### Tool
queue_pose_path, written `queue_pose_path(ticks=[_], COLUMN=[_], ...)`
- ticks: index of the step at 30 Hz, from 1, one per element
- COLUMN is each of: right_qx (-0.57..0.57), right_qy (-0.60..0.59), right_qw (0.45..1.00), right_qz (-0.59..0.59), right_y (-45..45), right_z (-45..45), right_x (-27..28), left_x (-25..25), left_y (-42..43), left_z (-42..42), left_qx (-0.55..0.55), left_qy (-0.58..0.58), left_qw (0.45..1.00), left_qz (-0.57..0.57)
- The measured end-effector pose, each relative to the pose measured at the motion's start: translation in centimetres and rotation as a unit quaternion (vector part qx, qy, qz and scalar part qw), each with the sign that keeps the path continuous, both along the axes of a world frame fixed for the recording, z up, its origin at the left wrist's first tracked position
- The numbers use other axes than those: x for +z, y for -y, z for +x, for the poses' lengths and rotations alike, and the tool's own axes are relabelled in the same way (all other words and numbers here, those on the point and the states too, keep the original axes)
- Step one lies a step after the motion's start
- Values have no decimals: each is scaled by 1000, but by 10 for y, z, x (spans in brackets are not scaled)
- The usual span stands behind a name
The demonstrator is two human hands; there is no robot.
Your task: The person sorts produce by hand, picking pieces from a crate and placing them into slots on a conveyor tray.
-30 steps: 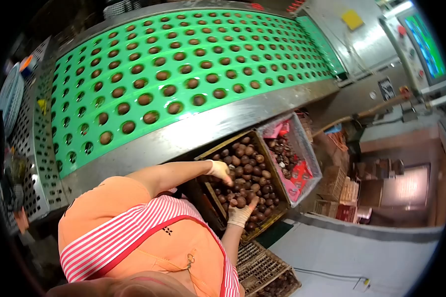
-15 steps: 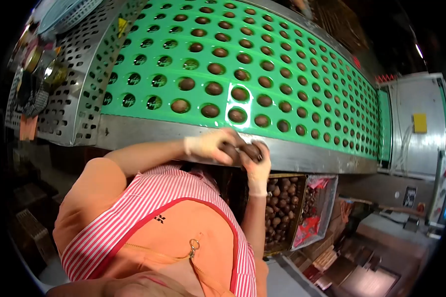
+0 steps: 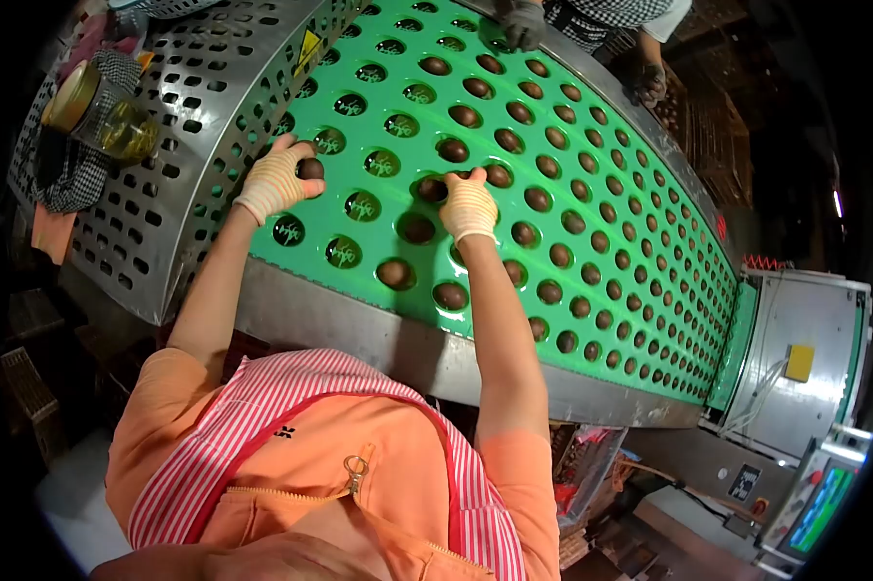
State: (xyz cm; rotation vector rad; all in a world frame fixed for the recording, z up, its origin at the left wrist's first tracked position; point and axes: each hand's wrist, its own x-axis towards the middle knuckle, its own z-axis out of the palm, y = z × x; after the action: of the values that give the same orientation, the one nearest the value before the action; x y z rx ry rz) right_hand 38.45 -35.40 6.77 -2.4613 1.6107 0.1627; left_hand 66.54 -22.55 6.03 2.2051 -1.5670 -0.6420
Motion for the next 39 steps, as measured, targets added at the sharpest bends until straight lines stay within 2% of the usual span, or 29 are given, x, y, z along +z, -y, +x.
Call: queue_pose_path(ticks=[1,3,5,7,8,9,11,12,13,15,16,17,19,20,23,25,27,30,33,34,35,37,39], right_qx=[14,53,186,270,300,330,273,260,223,186,254,284,340,275,106,31,-22,-57,-176,-180,-199,-236,-248], right_qy=[-32,-17,43,-58,-47,-36,16,102,174,311,322,258,128,195,317,376,398,425,454,479,512,540,514], right_qw=[999,997,980,961,953,941,948,952,953,928,912,923,922,938,939,922,914,900,872,858,835,807,818], right_qz=[-7,-61,-57,-29,15,59,165,127,108,81,23,-30,-136,-76,-77,-90,-76,-72,-46,-51,-43,-41,-75], right_y=[6,9,15,11,15,18,34,42,51,66,74,76,78,75,51,25,-2,-51,-97,-111,-127,-157,-183], right_z=[2,15,34,66,71,74,75,71,72,85,88,85,82,76,49,19,-17,-56,-96,-108,-117,-134,-148], right_x=[6,21,16,9,1,-6,12,7,7,-1,-19,-37,-56,-58,-32,-19,-22,-10,-13,-15,-12,-7,-2], left_x=[19,40,18,-2,-2,9,25,17,8,-4,-37,-79,-77,-67,-71,-49,-59,-52,-61,-64,-82,-71,-58], left_y=[10,29,61,93,100,104,110,114,127,149,162,173,165,160,141,110,79,36,-8,-18,-28,-27,-19], left_z=[-3,-7,1,0,-2,-1,5,14,19,18,19,25,15,12,21,24,13,-24,-36,-35,-29,-29,-41], left_qx=[16,45,-16,-77,-90,-95,-102,-71,-55,52,42,-22,-81,-92,-62,49,82,59,75,52,40,65,8], left_qy=[20,63,120,180,174,145,87,-6,-46,-200,-155,-60,121,117,3,109,137,199,235,238,265,213,207], left_qw=[999,995,988,970,972,978,985,997,992,970,965,968,978,983,967,978,977,978,968,970,961,973,968], left_qz=[23,70,90,145,128,120,107,3,-100,-130,-206,-241,-148,-109,-247,-168,-144,-14,-45,-21,-75,-61,-145])
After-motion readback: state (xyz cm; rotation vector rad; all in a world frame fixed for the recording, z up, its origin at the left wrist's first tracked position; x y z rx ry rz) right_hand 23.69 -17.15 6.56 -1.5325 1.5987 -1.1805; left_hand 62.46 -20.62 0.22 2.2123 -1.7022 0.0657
